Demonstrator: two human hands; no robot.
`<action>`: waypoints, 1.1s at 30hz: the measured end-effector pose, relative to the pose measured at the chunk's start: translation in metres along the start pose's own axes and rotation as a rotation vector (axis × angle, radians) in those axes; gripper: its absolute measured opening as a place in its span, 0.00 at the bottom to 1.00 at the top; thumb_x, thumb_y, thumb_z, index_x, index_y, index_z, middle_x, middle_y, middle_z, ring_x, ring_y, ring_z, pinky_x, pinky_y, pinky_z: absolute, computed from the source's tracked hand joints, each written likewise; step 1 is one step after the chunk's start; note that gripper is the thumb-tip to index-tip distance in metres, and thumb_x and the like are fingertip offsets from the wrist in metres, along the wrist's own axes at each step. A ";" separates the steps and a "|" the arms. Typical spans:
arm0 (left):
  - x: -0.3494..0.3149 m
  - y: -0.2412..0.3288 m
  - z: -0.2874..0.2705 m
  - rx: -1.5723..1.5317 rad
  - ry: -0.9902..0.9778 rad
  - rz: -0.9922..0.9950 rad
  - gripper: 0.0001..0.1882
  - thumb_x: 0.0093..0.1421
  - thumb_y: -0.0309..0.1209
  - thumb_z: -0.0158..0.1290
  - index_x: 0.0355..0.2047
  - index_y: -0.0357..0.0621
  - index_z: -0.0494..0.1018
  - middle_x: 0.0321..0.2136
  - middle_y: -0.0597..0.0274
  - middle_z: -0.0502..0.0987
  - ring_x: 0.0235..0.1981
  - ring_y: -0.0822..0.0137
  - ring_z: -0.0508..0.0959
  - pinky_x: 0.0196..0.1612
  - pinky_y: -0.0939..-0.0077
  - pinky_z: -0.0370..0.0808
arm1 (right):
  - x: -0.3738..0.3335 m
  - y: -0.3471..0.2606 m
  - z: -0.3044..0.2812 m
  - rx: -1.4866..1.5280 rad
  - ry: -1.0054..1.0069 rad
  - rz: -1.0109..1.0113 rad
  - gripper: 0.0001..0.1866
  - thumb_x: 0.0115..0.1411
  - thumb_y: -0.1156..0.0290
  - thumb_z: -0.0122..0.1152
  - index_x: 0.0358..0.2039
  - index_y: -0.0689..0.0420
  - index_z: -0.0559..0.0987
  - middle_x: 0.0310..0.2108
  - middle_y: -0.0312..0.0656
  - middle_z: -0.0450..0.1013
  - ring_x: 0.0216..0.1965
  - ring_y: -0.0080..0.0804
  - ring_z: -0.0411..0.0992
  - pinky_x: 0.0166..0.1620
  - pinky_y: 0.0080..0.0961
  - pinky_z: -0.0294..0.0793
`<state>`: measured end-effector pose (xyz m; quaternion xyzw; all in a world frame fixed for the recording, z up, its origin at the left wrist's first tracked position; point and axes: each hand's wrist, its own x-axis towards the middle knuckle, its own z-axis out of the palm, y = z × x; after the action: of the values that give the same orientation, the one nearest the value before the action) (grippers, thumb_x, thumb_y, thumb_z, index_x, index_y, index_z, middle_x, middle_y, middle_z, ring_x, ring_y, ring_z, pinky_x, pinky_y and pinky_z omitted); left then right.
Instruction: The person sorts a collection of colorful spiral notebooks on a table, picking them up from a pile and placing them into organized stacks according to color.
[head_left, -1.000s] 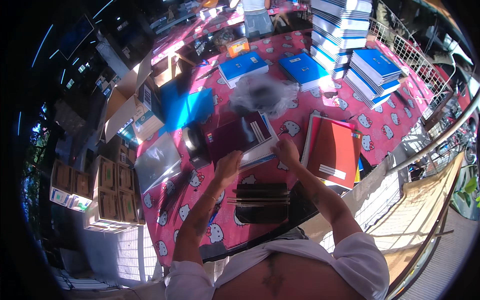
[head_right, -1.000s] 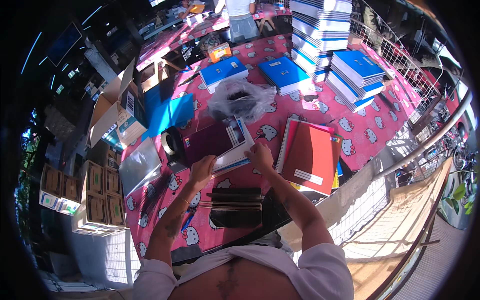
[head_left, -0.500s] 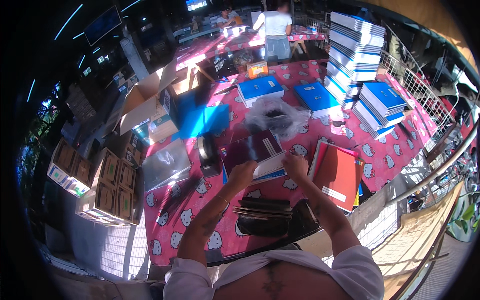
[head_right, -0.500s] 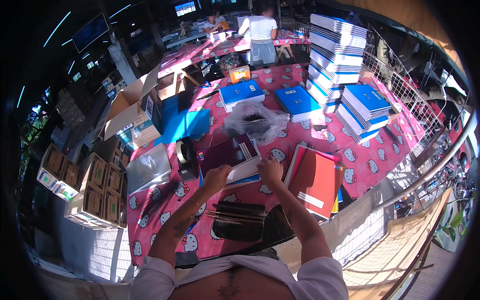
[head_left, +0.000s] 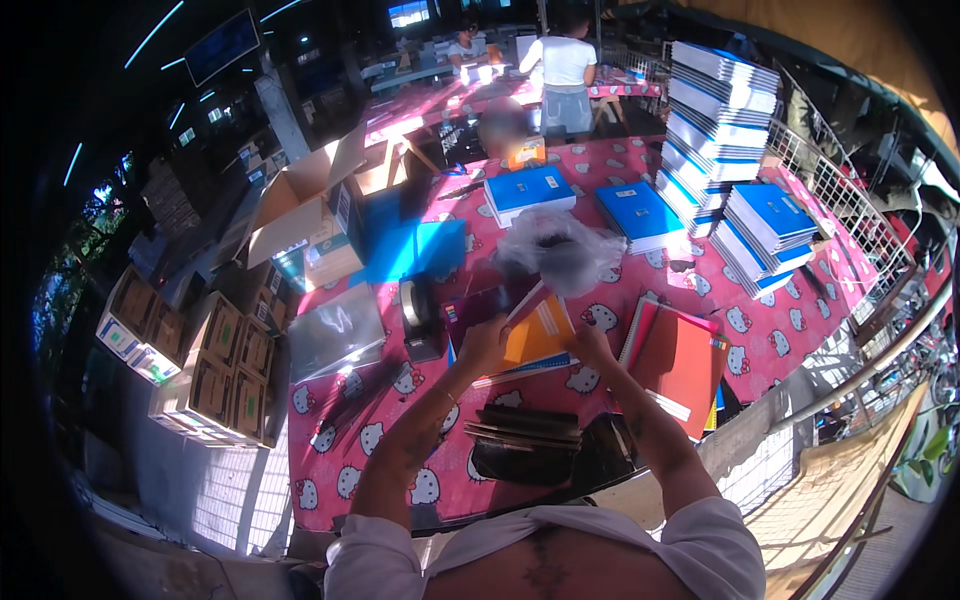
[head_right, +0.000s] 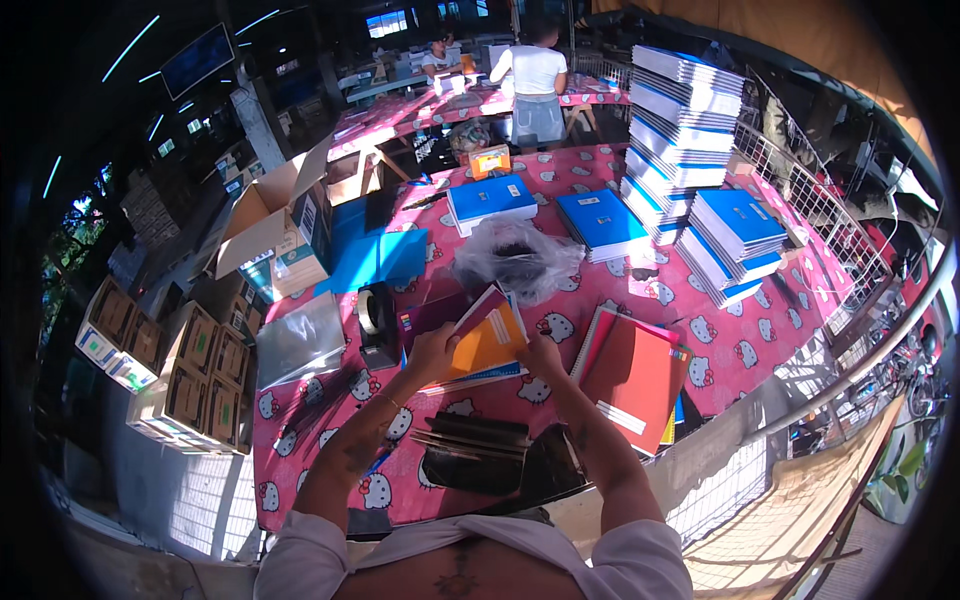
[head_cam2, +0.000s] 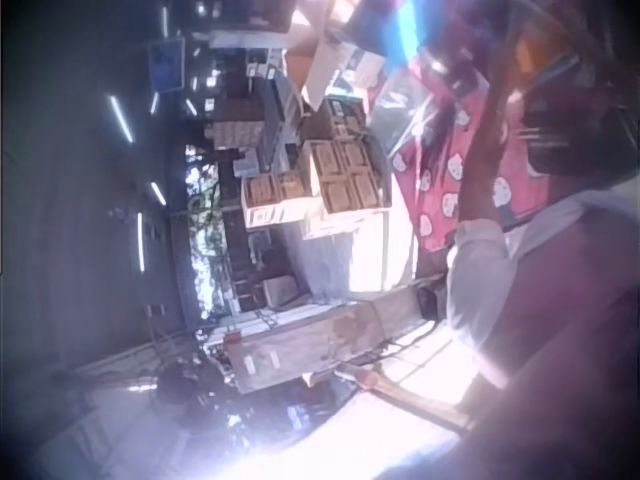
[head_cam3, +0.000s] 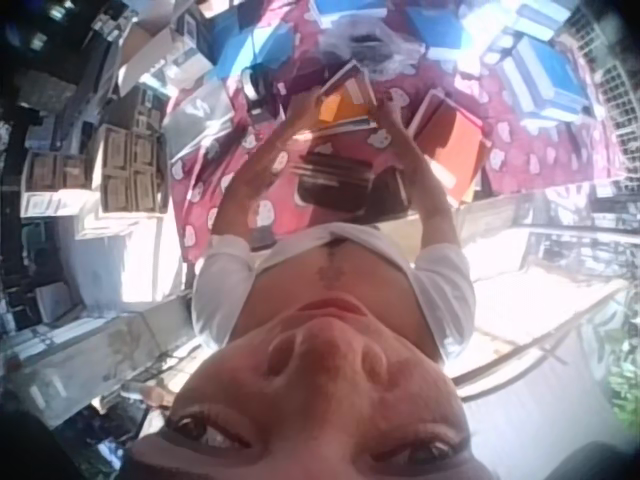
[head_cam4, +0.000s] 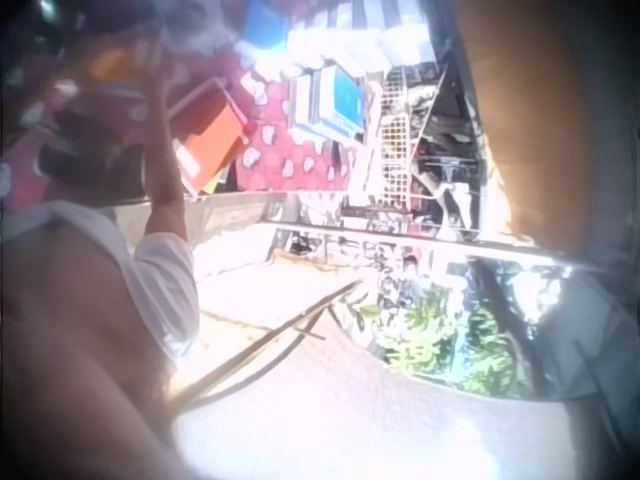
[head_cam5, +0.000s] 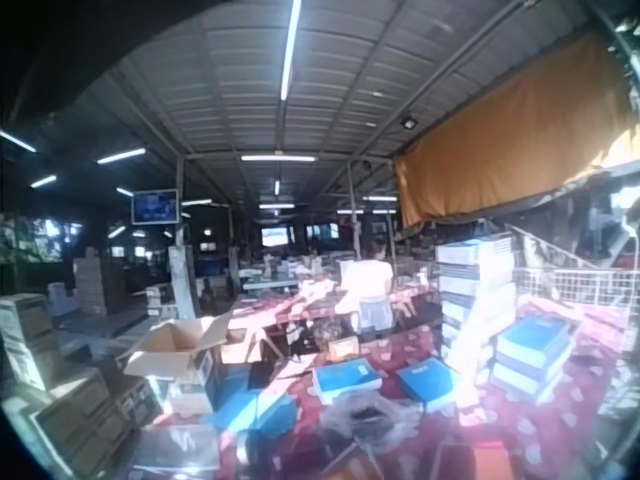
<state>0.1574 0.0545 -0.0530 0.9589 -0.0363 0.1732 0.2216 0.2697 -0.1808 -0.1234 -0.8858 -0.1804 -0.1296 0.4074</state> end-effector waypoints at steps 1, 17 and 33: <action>0.003 0.000 -0.004 0.004 0.005 -0.008 0.08 0.65 0.33 0.48 0.40 0.43 0.69 0.27 0.42 0.78 0.30 0.40 0.79 0.35 0.44 0.76 | 0.000 0.001 -0.003 0.095 -0.223 0.156 0.22 0.54 0.59 0.68 0.47 0.57 0.82 0.33 0.48 0.81 0.34 0.40 0.81 0.41 0.33 0.78; -0.043 -0.006 -0.009 0.451 -0.043 0.250 0.25 0.56 0.34 0.56 0.53 0.41 0.71 0.45 0.53 0.74 0.46 0.54 0.77 0.44 0.63 0.79 | 0.002 -0.064 -0.204 0.260 0.309 0.031 0.08 0.59 0.78 0.55 0.41 0.61 0.72 0.22 0.49 0.75 0.24 0.39 0.77 0.29 0.35 0.73; -0.024 0.184 -0.174 -0.027 0.308 0.466 0.13 0.60 0.26 0.53 0.46 0.41 0.75 0.34 0.54 0.78 0.33 0.51 0.80 0.31 0.61 0.78 | -0.083 -0.127 -0.248 0.320 0.235 -0.219 0.48 0.58 0.63 0.70 0.71 0.56 0.50 0.72 0.48 0.41 0.73 0.39 0.39 0.71 0.46 0.47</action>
<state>0.0533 -0.0351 0.1615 0.8841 -0.2239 0.3628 0.1915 0.1203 -0.3127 0.0883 -0.7637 -0.2450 -0.2452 0.5447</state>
